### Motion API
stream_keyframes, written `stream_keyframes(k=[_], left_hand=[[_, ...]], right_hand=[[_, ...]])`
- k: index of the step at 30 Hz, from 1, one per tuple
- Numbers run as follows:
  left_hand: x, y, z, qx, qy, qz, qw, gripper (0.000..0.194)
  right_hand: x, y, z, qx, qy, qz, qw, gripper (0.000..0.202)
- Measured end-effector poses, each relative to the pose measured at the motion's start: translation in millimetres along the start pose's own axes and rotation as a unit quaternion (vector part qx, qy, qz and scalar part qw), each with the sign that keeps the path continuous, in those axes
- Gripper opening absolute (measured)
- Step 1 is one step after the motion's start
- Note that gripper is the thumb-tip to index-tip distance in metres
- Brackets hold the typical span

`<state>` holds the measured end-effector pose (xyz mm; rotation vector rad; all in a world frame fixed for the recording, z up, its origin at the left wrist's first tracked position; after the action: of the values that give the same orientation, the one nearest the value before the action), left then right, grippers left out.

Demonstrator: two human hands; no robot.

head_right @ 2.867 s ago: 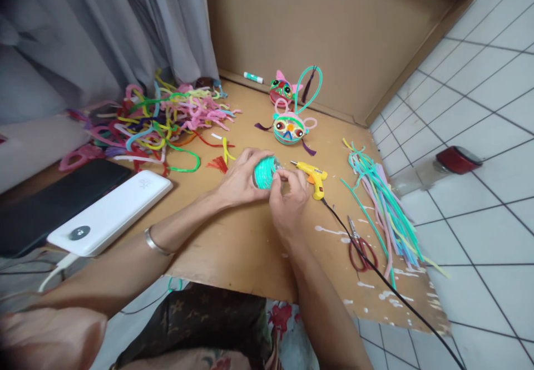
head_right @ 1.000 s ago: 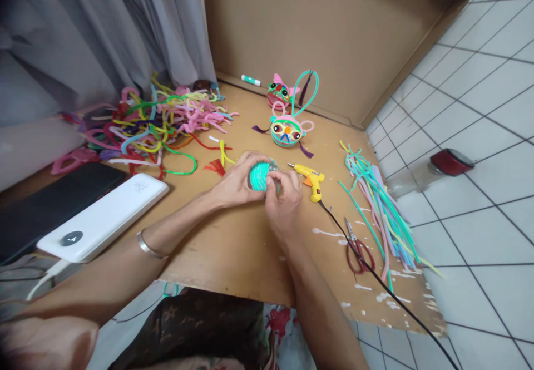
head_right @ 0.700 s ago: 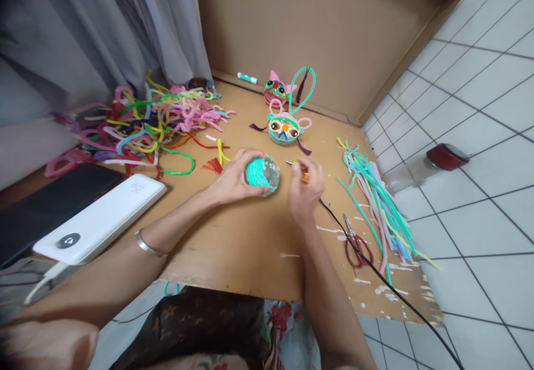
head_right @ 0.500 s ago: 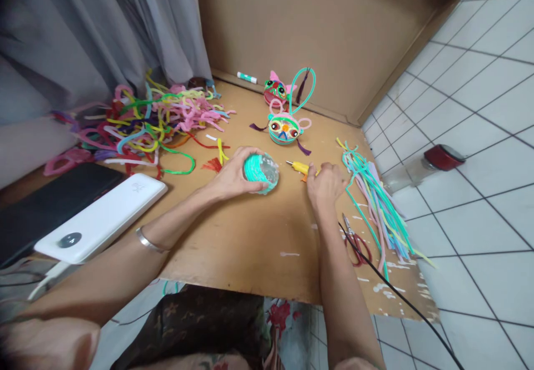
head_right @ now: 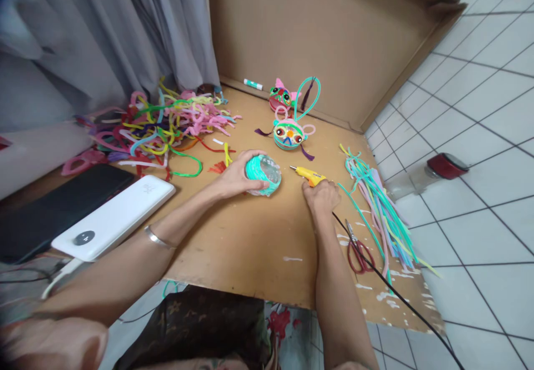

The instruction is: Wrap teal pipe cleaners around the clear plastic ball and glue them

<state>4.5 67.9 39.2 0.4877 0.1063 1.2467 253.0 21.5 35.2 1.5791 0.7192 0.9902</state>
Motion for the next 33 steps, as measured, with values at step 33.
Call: stream_keyframes(k=[33], left_hand=[[-2,-6.7,3,0.007,-0.005,0.004,1.0,0.082]], right_hand=[[-30,59,-27,0.253,0.191,0.308,0.897,0.04]])
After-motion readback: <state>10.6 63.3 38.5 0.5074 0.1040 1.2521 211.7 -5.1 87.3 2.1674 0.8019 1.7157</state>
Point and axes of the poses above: each hand's wrist, its own x-axis towards the middle knuckle, its own y-axis out of the back of the hand, z = x × y, the point moved 8 cm from there along x, towards the middle knuckle, and after that the axes turned 5 degrees about y, right-handed, at the moved point
